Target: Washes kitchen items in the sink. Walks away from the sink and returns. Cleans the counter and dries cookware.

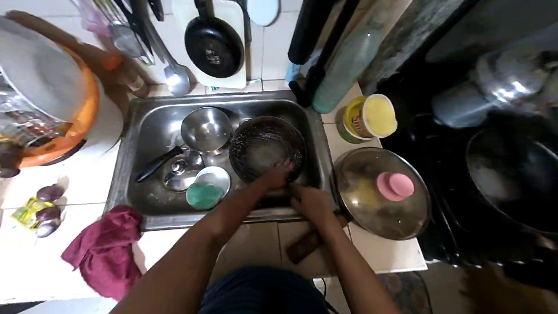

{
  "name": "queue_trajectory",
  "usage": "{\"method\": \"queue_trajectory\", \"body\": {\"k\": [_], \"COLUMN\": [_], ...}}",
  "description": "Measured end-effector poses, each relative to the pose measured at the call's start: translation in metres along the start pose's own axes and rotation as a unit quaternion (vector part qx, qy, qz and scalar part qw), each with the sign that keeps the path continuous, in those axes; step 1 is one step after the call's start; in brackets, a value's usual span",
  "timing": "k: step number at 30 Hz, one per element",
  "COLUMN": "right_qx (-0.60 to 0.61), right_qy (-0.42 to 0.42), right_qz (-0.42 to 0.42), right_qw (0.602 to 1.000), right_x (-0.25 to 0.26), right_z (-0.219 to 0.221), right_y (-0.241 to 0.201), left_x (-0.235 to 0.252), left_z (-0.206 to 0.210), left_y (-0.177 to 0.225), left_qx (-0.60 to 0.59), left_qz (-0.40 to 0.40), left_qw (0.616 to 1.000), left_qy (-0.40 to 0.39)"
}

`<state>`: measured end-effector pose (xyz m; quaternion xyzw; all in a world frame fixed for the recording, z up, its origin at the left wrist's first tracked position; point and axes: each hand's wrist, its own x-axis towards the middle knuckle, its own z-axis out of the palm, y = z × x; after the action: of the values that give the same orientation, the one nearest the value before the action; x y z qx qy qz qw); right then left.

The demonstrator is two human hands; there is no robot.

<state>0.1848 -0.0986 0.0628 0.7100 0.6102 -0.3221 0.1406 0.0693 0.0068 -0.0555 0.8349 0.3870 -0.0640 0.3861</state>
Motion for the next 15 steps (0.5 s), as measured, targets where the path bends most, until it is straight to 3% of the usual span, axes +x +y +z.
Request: {"method": "queue_trajectory", "body": {"k": [3, 5, 8, 10, 12, 15], "right_qx": [-0.002, 0.002, -0.002, -0.003, -0.004, -0.015], "right_qy": [0.001, -0.007, -0.019, -0.021, -0.013, -0.007], "right_qz": [0.018, 0.026, 0.009, -0.001, 0.004, 0.004], "right_qw": [1.000, 1.000, 1.000, 1.000, 1.000, 1.000], "right_x": [-0.001, -0.003, -0.002, -0.001, -0.002, -0.001], "right_z": [0.000, -0.004, -0.008, -0.008, -0.007, -0.005], "right_y": [-0.005, -0.006, -0.001, 0.000, -0.001, -0.002], "left_x": [-0.037, -0.056, -0.045, -0.024, -0.005, 0.000], "left_z": [-0.020, -0.038, -0.059, -0.056, -0.032, -0.008], "left_y": [-0.001, -0.027, -0.065, -0.073, -0.057, 0.000], "left_qx": [-0.106, -0.007, 0.147, 0.144, 0.082, -0.016], "left_qz": [0.040, -0.005, -0.123, -0.142, -0.088, 0.026], "left_qw": [0.991, 0.995, 0.981, 0.979, 0.991, 1.000], "left_qy": [-0.075, -0.098, -0.040, 0.023, 0.052, -0.002]}}
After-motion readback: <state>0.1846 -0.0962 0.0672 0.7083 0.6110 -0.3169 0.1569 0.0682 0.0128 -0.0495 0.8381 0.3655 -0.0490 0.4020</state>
